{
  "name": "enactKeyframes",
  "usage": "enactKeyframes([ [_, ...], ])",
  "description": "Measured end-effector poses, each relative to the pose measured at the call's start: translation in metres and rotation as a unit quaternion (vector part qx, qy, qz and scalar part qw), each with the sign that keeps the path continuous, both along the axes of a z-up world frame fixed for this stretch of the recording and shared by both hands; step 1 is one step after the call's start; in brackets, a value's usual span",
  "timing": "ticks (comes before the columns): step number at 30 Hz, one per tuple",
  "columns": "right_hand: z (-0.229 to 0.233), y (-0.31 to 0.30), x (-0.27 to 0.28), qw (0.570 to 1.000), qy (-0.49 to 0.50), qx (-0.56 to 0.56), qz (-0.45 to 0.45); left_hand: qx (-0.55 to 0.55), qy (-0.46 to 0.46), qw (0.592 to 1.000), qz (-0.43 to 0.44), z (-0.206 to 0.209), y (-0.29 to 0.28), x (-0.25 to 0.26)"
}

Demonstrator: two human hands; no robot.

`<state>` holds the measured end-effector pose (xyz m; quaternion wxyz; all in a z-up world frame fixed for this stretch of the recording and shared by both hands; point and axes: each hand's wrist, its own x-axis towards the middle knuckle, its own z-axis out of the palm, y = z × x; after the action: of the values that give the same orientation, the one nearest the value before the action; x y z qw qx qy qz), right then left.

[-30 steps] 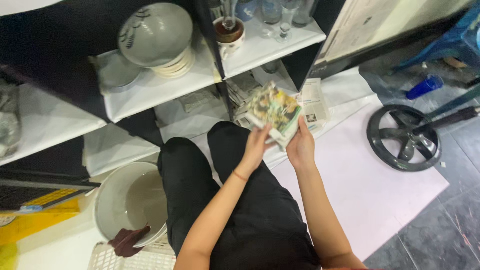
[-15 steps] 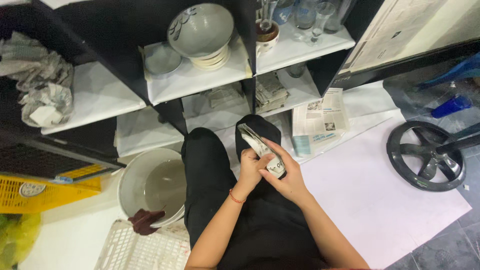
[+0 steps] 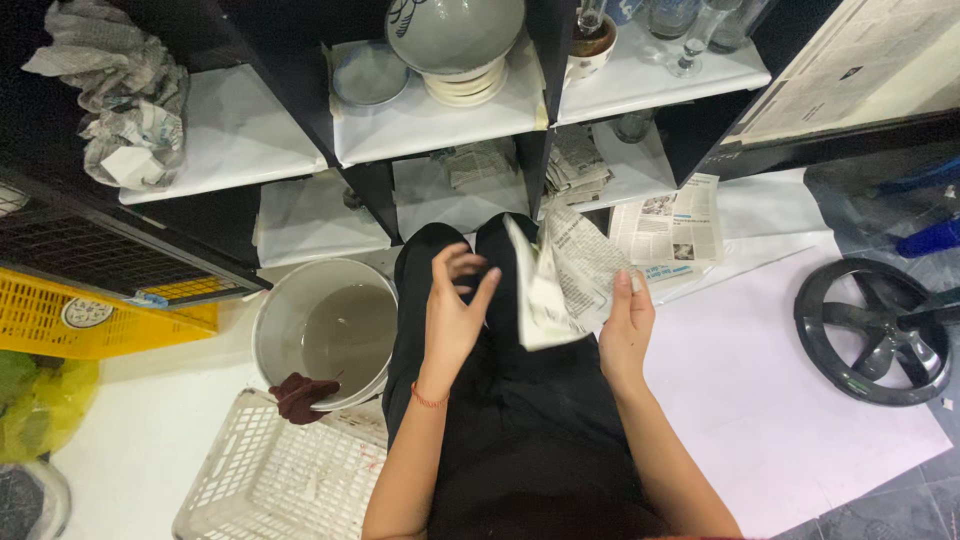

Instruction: The person sits on the floor and wraps small dishes and glassware in newspaper. They fold the paper around each item, roll it into a bundle, and place it on a nearby shelf. The process is repeated for several items.

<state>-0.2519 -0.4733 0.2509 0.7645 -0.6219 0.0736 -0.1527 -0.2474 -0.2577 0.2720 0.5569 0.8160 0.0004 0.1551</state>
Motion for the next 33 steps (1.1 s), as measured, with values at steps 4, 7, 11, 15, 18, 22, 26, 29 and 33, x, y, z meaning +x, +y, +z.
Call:
enactKeyframes([
  [4, -0.006, 0.001, -0.006, 0.976, 0.034, -0.200, -0.076, 0.090, -0.159, 0.983, 0.009, 0.054, -0.015, -0.036],
  [7, -0.012, 0.003, -0.010, 0.966, 0.066, -0.235, -0.086, 0.103, -0.206, 0.972, -0.048, 0.076, -0.024, -0.056],
  [11, -0.007, 0.006, -0.007, 0.983, -0.115, -0.131, -0.064, 0.048, -0.067, 0.995, -0.060, 0.073, -0.039, -0.054],
  [15, -0.002, 0.003, -0.004, 0.981, -0.117, -0.119, -0.102, 0.070, -0.051, 0.990, -0.113, 0.059, -0.044, -0.054],
  [18, -0.008, 0.003, -0.009, 0.969, -0.127, -0.177, -0.120, 0.063, -0.052, 0.986, -0.147, 0.053, -0.053, -0.064],
  [22, -0.016, 0.014, -0.014, 0.968, -0.158, -0.164, -0.101, 0.068, -0.085, 0.988, -0.114, 0.047, -0.067, -0.062],
  [26, -0.012, 0.015, -0.008, 0.955, -0.177, -0.179, -0.157, -0.054, -0.012, 0.995, -0.081, 0.043, -0.053, -0.053],
  [29, 0.001, -0.001, 0.002, 0.937, -0.160, -0.263, -0.165, -0.106, 0.007, 0.994, -0.002, 0.049, -0.022, -0.041],
  [33, 0.017, -0.009, 0.014, 0.967, -0.117, -0.206, -0.092, -0.081, -0.047, 0.995, 0.043, 0.061, 0.014, -0.035],
])
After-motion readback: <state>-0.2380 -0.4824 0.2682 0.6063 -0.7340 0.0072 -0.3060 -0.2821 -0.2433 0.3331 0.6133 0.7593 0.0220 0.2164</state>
